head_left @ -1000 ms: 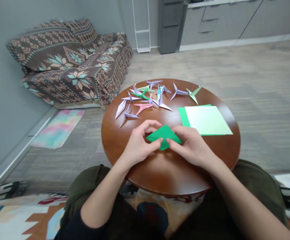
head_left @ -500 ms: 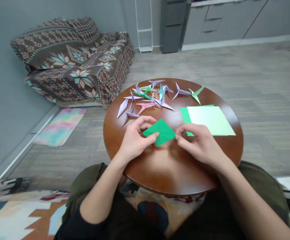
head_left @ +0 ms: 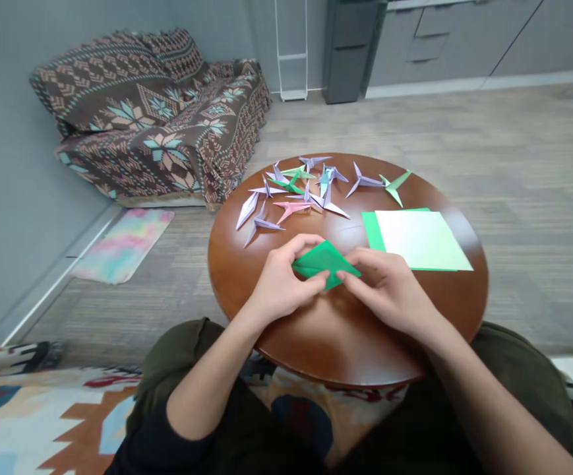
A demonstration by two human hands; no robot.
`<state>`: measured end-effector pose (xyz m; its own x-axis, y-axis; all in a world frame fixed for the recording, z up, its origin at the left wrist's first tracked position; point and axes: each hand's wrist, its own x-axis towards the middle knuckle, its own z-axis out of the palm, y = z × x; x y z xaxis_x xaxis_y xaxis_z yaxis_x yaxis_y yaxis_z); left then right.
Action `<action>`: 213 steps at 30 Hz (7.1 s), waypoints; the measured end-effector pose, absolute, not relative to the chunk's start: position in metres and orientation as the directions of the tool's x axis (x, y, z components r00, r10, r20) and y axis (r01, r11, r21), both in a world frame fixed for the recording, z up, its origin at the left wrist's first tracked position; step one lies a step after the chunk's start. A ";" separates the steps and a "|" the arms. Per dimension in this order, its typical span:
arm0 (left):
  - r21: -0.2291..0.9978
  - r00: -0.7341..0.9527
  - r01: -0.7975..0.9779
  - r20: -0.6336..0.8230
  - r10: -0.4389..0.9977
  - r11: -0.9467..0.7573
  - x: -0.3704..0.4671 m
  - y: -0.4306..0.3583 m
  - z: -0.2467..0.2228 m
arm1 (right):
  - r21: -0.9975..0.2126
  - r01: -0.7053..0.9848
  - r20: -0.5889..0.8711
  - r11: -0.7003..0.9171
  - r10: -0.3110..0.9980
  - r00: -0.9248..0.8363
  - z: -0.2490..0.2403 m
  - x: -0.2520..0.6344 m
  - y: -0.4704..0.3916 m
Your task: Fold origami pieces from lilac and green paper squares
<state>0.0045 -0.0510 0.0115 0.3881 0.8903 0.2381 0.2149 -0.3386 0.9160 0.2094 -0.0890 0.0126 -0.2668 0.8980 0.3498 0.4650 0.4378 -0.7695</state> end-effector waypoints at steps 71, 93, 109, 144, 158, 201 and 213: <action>0.977 0.504 0.028 0.169 0.847 -0.211 -0.019 -0.025 0.009 | -0.877 0.378 0.288 0.297 0.954 -0.081 0.011 0.240 -0.083; 0.990 0.491 0.078 0.068 0.868 -0.122 -0.005 -0.034 0.009 | -0.864 0.409 0.253 0.295 0.955 -0.155 0.020 0.221 -0.087; 0.998 0.464 -0.015 0.056 0.884 -0.055 -0.005 -0.027 0.001 | -0.850 0.457 0.261 0.264 0.963 -0.070 0.019 0.225 -0.083; 0.973 0.509 -0.228 0.138 0.849 -0.022 -0.008 -0.031 -0.008 | -0.991 0.003 0.131 0.134 0.970 -0.205 0.012 0.222 -0.085; 0.730 0.401 -0.579 -0.134 0.906 0.364 -0.004 -0.031 0.008 | -0.954 0.131 0.273 0.270 0.962 0.006 0.002 0.217 -0.081; 0.948 0.535 -0.273 0.009 0.845 0.163 0.012 -0.046 0.007 | -0.937 0.133 0.339 0.323 0.932 0.127 0.020 0.204 -0.086; 0.960 0.452 0.186 0.105 0.886 -0.209 0.015 -0.039 -0.005 | -0.954 0.263 0.177 0.142 0.978 0.114 -0.012 0.217 -0.058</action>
